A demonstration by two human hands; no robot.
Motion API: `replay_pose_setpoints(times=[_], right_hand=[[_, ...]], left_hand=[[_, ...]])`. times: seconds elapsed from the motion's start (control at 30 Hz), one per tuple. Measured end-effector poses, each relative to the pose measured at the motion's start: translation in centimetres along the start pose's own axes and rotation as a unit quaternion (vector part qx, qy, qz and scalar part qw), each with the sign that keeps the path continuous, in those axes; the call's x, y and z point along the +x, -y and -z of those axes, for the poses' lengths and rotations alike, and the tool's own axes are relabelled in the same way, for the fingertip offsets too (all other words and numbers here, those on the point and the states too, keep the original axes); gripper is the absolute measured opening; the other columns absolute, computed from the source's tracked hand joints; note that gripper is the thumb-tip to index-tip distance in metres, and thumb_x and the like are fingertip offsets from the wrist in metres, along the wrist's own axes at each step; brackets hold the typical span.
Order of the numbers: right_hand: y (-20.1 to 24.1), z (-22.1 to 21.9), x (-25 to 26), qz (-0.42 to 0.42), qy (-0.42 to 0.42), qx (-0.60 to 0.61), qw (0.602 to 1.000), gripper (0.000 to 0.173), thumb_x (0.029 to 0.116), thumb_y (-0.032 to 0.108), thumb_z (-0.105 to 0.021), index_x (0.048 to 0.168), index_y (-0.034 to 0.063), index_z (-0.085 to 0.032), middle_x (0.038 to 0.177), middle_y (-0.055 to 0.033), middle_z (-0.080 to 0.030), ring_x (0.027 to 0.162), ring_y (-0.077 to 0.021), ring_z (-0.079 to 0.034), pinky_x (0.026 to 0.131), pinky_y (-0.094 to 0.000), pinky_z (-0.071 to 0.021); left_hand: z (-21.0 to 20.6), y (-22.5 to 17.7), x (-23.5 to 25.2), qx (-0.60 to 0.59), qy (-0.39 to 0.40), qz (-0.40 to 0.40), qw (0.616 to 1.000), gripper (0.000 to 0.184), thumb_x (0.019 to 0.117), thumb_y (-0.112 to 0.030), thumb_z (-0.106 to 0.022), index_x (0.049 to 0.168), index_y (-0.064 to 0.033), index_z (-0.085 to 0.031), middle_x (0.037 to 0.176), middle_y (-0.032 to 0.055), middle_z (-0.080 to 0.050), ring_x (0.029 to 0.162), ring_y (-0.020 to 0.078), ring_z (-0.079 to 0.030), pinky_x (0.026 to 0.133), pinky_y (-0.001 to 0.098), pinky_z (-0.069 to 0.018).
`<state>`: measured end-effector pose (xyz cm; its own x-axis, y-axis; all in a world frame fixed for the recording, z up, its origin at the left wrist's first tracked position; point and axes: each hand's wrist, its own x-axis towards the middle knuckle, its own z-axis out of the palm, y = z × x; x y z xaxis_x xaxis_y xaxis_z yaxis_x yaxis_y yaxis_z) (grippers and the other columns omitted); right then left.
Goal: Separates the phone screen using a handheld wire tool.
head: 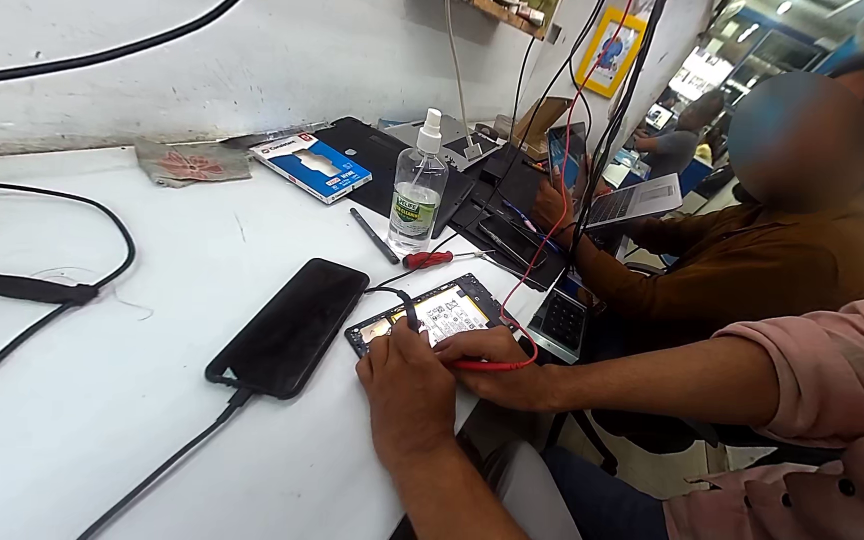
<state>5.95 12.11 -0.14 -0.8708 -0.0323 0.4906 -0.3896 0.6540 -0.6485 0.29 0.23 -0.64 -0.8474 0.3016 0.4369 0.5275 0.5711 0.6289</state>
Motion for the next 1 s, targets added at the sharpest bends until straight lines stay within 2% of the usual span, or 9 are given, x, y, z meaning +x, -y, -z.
replay_pose_setpoints(times=[0.07,0.13,0.33,1.0], right_hand=[[2.1,-1.7,0.6,-0.045,-0.082,-0.033,0.995,0.011,0.0828,-0.011,-0.070,0.084,-0.0023,-0.075,0.088,-0.0074,-0.076,0.083,-0.0096,-0.072,0.077,-0.0244,-0.0605],[3.5,-2.6,1.2,-0.077,-0.123,-0.061,0.988,0.011,0.0808,-0.011,-0.071,0.080,-0.0012,-0.075,0.082,-0.0052,-0.075,0.077,-0.0074,-0.070,0.072,-0.0227,-0.0595],[3.3,-2.7,1.1,-0.080,-0.121,-0.063,0.987,0.010,0.0814,-0.011,-0.071,0.080,-0.0014,-0.075,0.081,-0.0052,-0.074,0.075,-0.0065,-0.070,0.070,-0.0214,-0.0589],[2.8,-2.3,0.8,-0.068,-0.118,-0.034,0.990,0.010,0.0815,-0.011,-0.070,0.082,-0.0028,-0.074,0.084,-0.0063,-0.074,0.079,-0.0075,-0.071,0.073,-0.0218,-0.0597]], left_hand=[[0.0,0.0,0.1,0.000,-0.002,-0.001,1.000,0.026,0.1066,-0.011,-0.046,0.118,0.0080,-0.061,0.099,0.0269,-0.066,0.096,0.0452,-0.064,0.085,0.0589,-0.0463],[0.2,0.0,0.1,-0.003,0.003,0.002,1.000,0.027,0.1067,-0.010,-0.046,0.119,0.0084,-0.061,0.101,0.0278,-0.066,0.098,0.0458,-0.065,0.086,0.0598,-0.0470],[0.2,-0.1,0.1,0.001,-0.002,0.004,1.000,0.027,0.1068,-0.011,-0.046,0.118,0.0087,-0.062,0.099,0.0269,-0.067,0.097,0.0451,-0.065,0.086,0.0586,-0.0471],[-0.1,-0.2,0.1,0.019,-0.018,-0.015,1.000,0.024,0.1059,-0.009,-0.048,0.116,0.0073,-0.062,0.097,0.0243,-0.068,0.095,0.0418,-0.066,0.085,0.0556,-0.0481]])
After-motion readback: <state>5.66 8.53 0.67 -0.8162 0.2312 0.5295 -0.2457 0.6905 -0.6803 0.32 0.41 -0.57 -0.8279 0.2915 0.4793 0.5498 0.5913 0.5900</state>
